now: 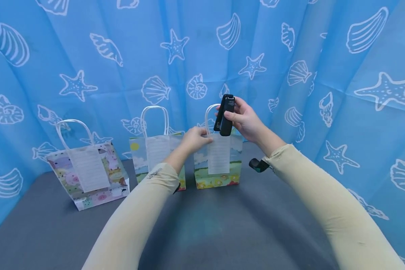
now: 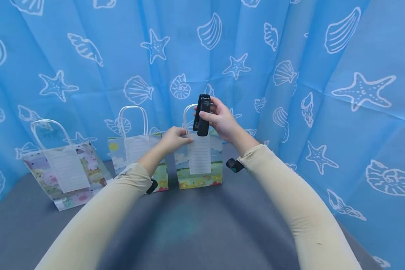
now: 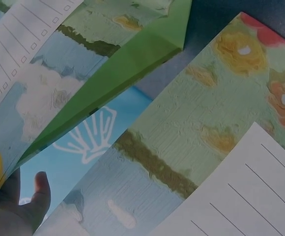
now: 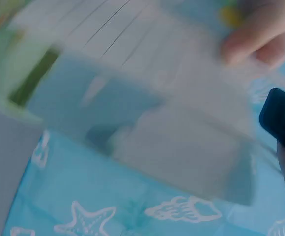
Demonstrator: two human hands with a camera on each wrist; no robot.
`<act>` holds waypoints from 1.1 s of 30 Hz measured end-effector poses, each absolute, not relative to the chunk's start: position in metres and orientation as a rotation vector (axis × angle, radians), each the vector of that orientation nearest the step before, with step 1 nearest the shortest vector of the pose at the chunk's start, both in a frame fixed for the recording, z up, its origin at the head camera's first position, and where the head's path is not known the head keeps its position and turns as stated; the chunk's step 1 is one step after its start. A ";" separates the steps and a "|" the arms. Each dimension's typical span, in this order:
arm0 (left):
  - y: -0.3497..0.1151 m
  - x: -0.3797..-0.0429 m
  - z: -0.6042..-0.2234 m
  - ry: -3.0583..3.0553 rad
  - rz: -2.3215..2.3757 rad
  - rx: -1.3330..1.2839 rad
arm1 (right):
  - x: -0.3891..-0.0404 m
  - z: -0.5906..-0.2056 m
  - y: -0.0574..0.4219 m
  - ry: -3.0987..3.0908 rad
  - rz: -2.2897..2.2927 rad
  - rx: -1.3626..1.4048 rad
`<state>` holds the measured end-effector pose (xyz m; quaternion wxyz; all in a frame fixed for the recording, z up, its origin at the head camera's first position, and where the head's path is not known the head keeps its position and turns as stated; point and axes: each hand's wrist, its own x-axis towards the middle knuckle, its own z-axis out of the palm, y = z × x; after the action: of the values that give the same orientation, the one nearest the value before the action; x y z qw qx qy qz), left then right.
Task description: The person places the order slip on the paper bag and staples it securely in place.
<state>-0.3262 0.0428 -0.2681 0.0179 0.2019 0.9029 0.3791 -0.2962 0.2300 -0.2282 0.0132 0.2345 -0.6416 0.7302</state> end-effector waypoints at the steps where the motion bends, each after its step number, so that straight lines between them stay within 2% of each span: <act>1: 0.043 -0.327 -0.268 2.812 1.167 0.630 | -0.300 -0.228 0.229 -2.026 2.247 0.727; 17: 0.043 -0.332 -0.270 2.843 1.134 0.647 | -0.327 -0.236 0.219 -2.350 1.870 0.692; 25: 0.042 -0.333 -0.270 2.852 1.113 0.643 | -0.333 -0.241 0.226 -2.344 1.877 0.800; 33: 0.046 -0.330 -0.270 2.916 1.083 0.641 | -0.329 -0.237 0.223 -2.433 1.764 0.774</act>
<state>-0.3303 0.0457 -0.2698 -0.0173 0.2019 0.9180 0.3409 -0.3295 0.2231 -0.2367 0.0193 0.2493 -0.7838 0.5684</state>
